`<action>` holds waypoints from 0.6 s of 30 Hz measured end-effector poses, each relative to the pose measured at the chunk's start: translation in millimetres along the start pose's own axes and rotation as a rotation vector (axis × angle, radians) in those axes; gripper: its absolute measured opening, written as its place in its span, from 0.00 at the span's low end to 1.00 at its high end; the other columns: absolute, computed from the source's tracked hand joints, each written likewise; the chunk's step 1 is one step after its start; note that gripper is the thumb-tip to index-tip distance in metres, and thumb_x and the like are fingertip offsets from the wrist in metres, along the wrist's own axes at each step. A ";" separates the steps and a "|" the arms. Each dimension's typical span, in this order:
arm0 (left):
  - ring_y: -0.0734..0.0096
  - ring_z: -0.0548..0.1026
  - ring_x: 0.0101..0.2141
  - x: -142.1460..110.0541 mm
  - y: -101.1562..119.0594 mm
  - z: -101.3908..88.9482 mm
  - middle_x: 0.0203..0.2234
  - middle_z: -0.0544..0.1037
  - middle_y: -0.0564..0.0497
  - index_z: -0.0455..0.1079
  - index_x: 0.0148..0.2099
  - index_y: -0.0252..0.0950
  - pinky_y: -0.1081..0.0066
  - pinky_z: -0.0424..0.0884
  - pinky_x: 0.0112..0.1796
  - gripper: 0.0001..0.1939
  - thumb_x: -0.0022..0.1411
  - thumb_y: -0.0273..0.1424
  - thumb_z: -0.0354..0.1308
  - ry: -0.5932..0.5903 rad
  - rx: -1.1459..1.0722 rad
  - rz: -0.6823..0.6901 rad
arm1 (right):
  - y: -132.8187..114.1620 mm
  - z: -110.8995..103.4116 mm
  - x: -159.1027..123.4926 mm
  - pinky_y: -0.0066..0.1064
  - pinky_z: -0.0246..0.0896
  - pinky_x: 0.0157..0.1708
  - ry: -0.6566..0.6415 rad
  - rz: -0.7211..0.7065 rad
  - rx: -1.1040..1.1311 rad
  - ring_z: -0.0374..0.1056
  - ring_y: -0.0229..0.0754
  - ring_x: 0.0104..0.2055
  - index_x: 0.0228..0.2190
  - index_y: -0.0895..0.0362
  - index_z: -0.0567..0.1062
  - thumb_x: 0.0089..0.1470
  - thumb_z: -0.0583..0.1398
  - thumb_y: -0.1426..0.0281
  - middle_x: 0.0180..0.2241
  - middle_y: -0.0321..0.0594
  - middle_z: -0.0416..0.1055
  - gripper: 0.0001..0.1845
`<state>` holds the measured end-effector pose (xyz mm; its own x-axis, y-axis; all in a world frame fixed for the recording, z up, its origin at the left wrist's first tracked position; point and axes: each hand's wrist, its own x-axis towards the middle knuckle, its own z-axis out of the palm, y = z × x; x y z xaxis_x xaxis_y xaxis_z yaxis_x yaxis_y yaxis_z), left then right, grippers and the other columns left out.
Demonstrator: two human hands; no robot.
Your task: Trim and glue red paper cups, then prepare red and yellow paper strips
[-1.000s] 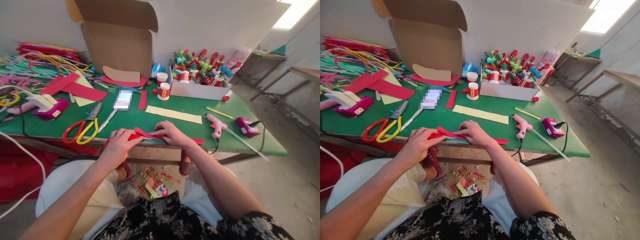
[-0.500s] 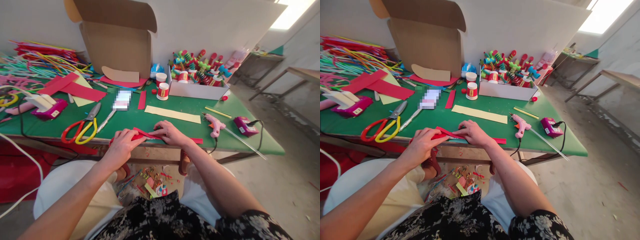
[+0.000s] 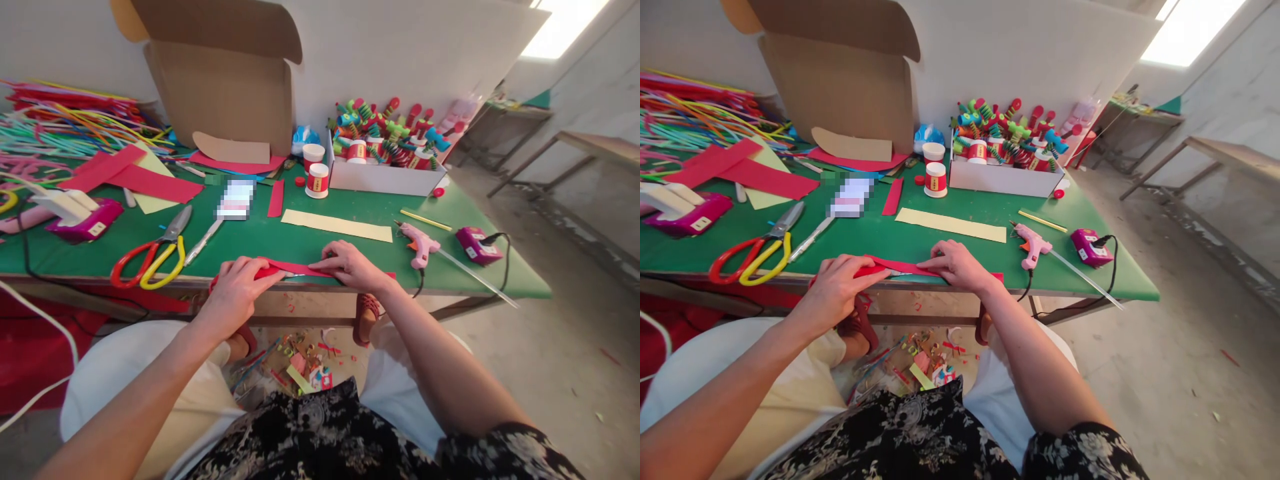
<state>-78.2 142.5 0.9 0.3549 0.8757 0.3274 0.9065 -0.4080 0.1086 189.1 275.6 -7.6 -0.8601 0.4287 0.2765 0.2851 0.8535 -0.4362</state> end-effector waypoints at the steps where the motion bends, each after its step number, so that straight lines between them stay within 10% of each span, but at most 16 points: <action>1: 0.56 0.68 0.45 1.1 1.3 0.4 0.49 0.74 0.44 0.73 0.57 0.44 0.60 0.61 0.39 0.33 0.56 0.13 0.45 0.004 0.012 0.006 | 0.4 1.9 0.2 0.43 0.60 0.47 0.009 0.001 0.001 0.65 0.45 0.42 0.50 0.46 0.79 0.65 0.54 0.72 0.41 0.44 0.69 0.19; 18: 0.56 0.68 0.46 6.1 9.0 2.6 0.46 0.75 0.43 0.73 0.57 0.42 0.61 0.61 0.39 0.34 0.55 0.11 0.46 -0.005 0.035 0.032 | 4.6 7.2 2.0 0.42 0.59 0.48 0.026 -0.009 0.035 0.63 0.45 0.42 0.49 0.47 0.80 0.59 0.55 0.79 0.41 0.43 0.68 0.23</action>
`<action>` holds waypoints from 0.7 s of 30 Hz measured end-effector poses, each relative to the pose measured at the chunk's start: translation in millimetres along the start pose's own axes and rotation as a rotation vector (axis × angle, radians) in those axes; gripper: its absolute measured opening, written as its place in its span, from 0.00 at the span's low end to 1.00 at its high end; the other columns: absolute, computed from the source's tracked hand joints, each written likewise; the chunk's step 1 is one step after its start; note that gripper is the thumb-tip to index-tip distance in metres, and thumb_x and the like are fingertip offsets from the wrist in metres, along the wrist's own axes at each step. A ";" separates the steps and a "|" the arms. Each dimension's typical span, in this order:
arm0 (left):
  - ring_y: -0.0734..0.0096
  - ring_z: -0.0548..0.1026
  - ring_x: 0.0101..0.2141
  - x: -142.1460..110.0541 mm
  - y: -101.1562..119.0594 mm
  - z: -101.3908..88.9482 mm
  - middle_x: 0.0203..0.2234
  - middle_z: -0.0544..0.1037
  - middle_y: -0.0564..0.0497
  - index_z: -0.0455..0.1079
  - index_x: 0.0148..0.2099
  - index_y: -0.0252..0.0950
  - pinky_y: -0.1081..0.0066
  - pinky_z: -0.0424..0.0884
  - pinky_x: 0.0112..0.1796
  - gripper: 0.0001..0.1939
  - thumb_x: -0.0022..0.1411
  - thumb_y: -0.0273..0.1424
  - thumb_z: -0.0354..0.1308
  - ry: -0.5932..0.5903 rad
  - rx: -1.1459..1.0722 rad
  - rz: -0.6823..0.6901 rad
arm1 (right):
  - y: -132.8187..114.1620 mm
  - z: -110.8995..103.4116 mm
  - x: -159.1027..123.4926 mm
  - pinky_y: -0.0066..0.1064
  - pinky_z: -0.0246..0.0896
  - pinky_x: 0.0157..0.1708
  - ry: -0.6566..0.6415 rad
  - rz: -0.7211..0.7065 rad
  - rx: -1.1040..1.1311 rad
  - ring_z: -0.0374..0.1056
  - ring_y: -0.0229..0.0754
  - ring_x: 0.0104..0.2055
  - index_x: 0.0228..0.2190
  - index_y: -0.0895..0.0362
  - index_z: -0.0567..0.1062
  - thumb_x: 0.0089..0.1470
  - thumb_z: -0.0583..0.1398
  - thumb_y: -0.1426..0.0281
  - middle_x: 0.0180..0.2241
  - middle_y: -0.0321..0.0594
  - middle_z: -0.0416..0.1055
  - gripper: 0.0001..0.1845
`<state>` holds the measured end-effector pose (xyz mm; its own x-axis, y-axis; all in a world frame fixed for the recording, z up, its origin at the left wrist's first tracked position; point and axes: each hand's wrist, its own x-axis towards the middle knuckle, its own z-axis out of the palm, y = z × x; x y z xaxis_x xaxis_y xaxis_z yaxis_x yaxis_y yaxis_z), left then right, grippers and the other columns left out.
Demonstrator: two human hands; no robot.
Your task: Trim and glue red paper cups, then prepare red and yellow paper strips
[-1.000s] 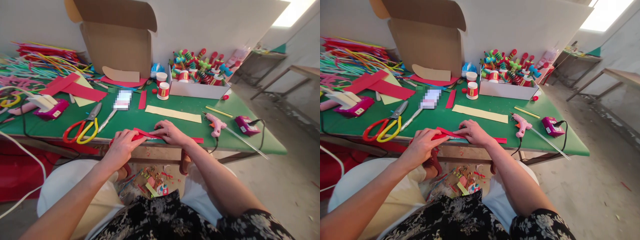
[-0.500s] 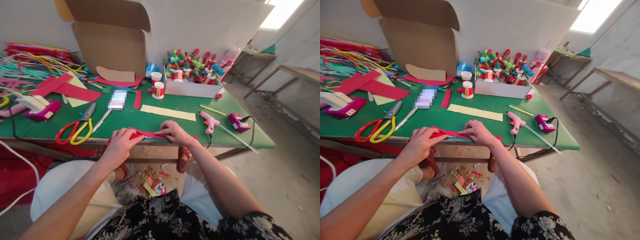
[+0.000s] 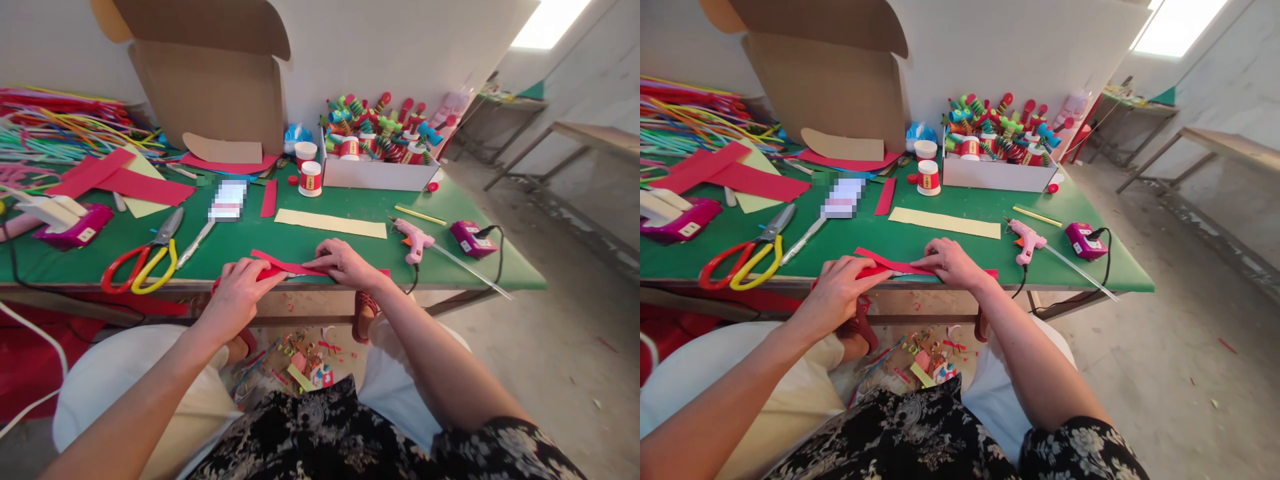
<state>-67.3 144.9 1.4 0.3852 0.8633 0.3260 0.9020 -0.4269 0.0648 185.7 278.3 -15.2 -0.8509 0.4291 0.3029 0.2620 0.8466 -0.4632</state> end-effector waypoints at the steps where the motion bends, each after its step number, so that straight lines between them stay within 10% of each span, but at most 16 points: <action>1: 0.56 0.68 0.46 -0.3 0.2 -0.3 0.47 0.75 0.43 0.73 0.57 0.42 0.61 0.61 0.39 0.33 0.55 0.11 0.46 0.002 -0.001 0.000 | -0.1 0.1 0.2 0.42 0.59 0.48 0.000 -0.002 0.002 0.63 0.45 0.42 0.49 0.47 0.80 0.60 0.55 0.78 0.40 0.43 0.68 0.22; 11: 0.56 0.68 0.47 6.5 8.8 5.7 0.47 0.75 0.44 0.72 0.59 0.43 0.60 0.62 0.40 0.37 0.52 0.11 0.47 -0.019 0.000 -0.006 | -5.9 1.8 1.7 0.41 0.58 0.46 0.004 0.017 -0.018 0.63 0.45 0.42 0.49 0.46 0.80 0.62 0.56 0.75 0.41 0.44 0.68 0.20; 21: 0.55 0.69 0.46 -14.2 -34.7 -5.6 0.47 0.76 0.44 0.75 0.56 0.45 0.60 0.62 0.39 0.33 0.57 0.13 0.45 0.000 0.085 -0.084 | -17.5 25.7 56.7 0.38 0.58 0.47 0.036 0.053 0.028 0.62 0.44 0.43 0.50 0.49 0.79 0.65 0.57 0.71 0.41 0.44 0.69 0.16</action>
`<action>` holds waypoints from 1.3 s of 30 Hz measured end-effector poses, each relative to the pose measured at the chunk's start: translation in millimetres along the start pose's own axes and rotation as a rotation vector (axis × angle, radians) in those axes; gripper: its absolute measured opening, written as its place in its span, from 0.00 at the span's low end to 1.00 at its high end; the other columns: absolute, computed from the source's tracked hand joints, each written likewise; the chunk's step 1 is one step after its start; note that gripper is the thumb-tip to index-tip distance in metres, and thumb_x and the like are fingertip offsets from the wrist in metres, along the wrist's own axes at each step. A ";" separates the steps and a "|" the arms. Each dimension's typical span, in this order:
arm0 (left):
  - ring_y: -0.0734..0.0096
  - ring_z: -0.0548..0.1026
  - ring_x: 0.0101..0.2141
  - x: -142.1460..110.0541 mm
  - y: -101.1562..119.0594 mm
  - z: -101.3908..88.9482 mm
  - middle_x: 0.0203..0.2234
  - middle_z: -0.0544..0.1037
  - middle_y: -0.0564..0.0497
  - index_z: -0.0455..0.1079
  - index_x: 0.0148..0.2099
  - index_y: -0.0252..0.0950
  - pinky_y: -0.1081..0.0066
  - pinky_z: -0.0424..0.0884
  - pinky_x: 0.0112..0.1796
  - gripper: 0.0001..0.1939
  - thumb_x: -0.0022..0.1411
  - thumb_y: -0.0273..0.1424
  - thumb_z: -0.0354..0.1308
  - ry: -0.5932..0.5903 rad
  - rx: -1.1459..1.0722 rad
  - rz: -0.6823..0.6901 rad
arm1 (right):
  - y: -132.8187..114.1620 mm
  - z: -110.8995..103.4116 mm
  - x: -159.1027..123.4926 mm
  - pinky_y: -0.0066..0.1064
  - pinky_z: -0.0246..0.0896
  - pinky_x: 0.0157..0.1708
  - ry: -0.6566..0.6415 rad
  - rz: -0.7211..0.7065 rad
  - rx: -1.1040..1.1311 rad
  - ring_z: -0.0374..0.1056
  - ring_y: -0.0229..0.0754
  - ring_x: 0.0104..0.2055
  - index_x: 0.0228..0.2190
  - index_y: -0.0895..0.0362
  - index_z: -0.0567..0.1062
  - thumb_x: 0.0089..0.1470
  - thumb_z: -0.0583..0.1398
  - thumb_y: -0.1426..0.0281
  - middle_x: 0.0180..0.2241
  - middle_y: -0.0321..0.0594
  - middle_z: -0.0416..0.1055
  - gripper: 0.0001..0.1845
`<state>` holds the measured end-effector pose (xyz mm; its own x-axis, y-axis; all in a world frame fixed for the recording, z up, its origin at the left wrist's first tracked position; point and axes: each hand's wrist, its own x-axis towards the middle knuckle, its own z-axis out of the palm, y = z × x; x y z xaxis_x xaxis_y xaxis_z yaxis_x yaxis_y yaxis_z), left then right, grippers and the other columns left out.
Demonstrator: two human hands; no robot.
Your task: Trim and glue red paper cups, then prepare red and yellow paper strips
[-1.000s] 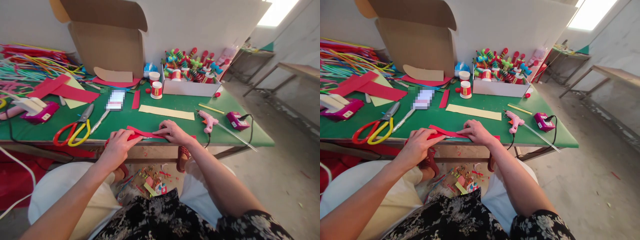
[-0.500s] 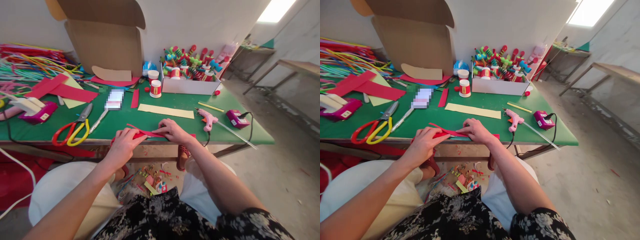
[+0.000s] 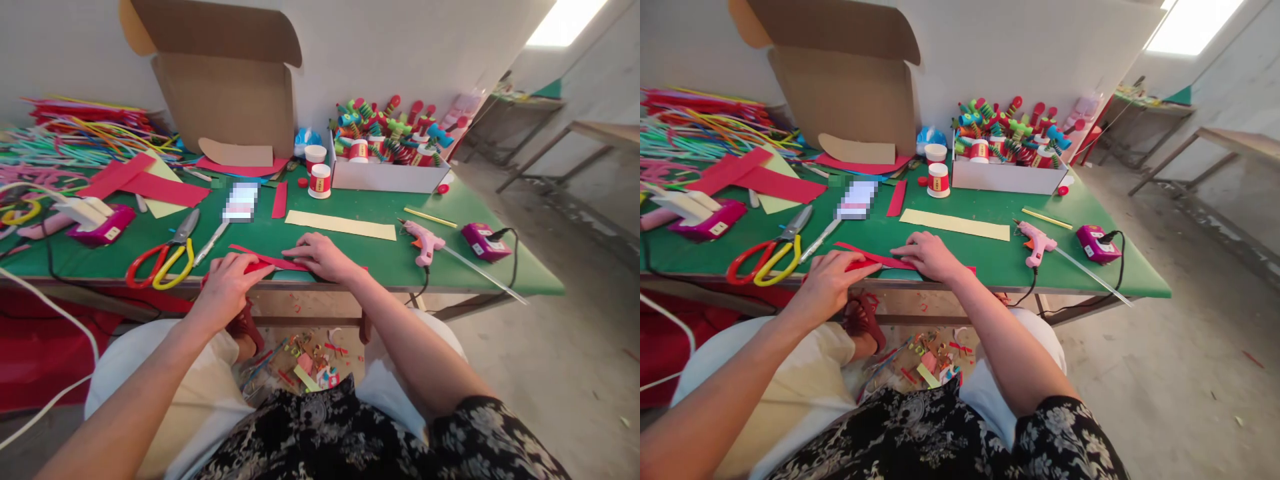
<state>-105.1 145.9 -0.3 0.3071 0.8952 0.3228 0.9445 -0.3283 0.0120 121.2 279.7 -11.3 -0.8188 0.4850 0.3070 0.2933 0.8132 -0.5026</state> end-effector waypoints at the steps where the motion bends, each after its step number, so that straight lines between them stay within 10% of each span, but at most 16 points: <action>1: 0.55 0.69 0.46 0.1 -1.6 0.3 0.47 0.76 0.44 0.75 0.56 0.45 0.60 0.62 0.39 0.33 0.56 0.13 0.45 -0.002 -0.005 0.000 | 3.1 -3.5 -1.5 0.38 0.59 0.47 -0.011 -0.016 0.006 0.63 0.44 0.43 0.51 0.49 0.79 0.65 0.56 0.71 0.42 0.44 0.69 0.16; 39: 0.57 0.69 0.48 -5.1 0.9 0.2 0.47 0.75 0.45 0.74 0.56 0.45 0.61 0.65 0.41 0.37 0.51 0.11 0.44 0.035 -0.076 0.025 | 0.6 -17.6 -21.2 0.39 0.57 0.48 -0.099 0.010 -0.088 0.62 0.44 0.43 0.50 0.44 0.79 0.65 0.58 0.64 0.45 0.43 0.69 0.15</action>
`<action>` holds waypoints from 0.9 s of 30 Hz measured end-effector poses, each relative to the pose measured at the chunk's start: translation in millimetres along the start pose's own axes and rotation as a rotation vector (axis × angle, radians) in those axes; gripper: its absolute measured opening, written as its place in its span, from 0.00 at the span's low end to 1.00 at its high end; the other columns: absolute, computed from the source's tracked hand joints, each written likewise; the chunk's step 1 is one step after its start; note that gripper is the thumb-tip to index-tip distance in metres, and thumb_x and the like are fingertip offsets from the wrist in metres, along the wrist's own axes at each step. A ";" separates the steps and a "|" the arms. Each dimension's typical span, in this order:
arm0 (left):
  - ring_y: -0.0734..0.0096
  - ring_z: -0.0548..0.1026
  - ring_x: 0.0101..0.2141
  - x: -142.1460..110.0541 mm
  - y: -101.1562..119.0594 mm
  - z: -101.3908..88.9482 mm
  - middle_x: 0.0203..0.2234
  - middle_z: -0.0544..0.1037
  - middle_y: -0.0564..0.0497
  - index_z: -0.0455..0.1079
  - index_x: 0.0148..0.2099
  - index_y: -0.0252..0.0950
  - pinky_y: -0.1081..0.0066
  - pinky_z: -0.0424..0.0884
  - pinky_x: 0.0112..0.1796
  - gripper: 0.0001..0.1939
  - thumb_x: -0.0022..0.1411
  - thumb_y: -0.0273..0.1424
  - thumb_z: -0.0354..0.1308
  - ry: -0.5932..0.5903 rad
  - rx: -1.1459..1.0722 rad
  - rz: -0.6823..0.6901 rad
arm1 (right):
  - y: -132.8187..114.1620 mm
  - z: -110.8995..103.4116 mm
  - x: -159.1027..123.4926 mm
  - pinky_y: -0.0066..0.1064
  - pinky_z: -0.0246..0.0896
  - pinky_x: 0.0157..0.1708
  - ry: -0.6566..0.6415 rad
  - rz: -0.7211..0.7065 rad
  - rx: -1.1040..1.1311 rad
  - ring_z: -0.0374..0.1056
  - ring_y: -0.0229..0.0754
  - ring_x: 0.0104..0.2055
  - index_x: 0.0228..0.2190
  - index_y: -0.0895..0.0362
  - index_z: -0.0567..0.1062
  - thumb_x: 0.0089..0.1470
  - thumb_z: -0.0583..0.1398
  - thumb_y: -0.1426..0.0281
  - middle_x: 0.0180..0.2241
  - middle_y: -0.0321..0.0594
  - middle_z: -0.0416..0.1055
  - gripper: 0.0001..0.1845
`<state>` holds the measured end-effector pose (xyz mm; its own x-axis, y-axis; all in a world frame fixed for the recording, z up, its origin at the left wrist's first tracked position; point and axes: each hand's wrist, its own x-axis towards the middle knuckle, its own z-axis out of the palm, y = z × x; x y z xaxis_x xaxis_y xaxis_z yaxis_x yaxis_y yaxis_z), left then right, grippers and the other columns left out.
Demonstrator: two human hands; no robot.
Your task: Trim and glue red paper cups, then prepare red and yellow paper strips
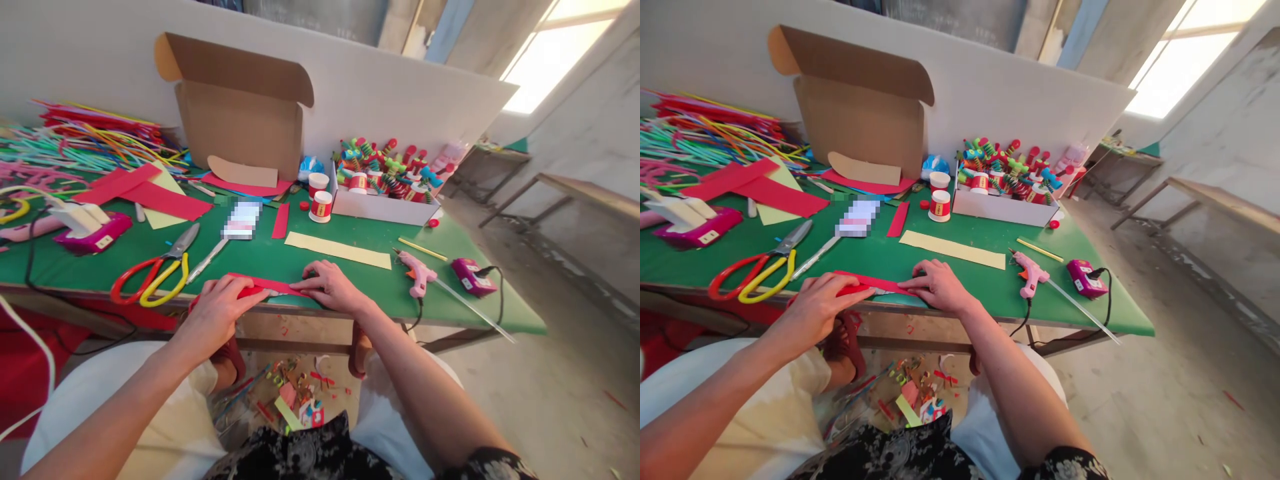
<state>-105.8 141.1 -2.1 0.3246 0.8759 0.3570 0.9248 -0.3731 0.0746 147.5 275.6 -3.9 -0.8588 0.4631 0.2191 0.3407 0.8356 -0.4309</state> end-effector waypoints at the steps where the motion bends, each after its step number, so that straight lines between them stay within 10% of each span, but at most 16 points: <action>1: 0.57 0.69 0.48 0.2 0.5 -0.3 0.47 0.75 0.45 0.74 0.56 0.45 0.61 0.65 0.41 0.37 0.52 0.11 0.44 -0.005 -0.003 -0.008 | 0.4 0.3 0.0 0.39 0.57 0.48 0.000 -0.003 -0.002 0.62 0.44 0.44 0.50 0.44 0.79 0.65 0.58 0.64 0.45 0.43 0.69 0.15; 27: 0.55 0.68 0.48 6.5 11.8 -2.0 0.48 0.75 0.43 0.73 0.58 0.45 0.59 0.63 0.40 0.36 0.55 0.12 0.44 -0.069 -0.002 -0.007 | 4.5 3.0 0.5 0.43 0.57 0.49 0.004 -0.006 0.040 0.61 0.46 0.44 0.51 0.42 0.78 0.61 0.56 0.77 0.45 0.43 0.68 0.23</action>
<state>-93.2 141.9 3.0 0.3307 0.8978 0.2909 0.9268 -0.3671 0.0792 147.4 278.7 -8.4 -0.8592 0.4592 0.2256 0.3196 0.8261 -0.4642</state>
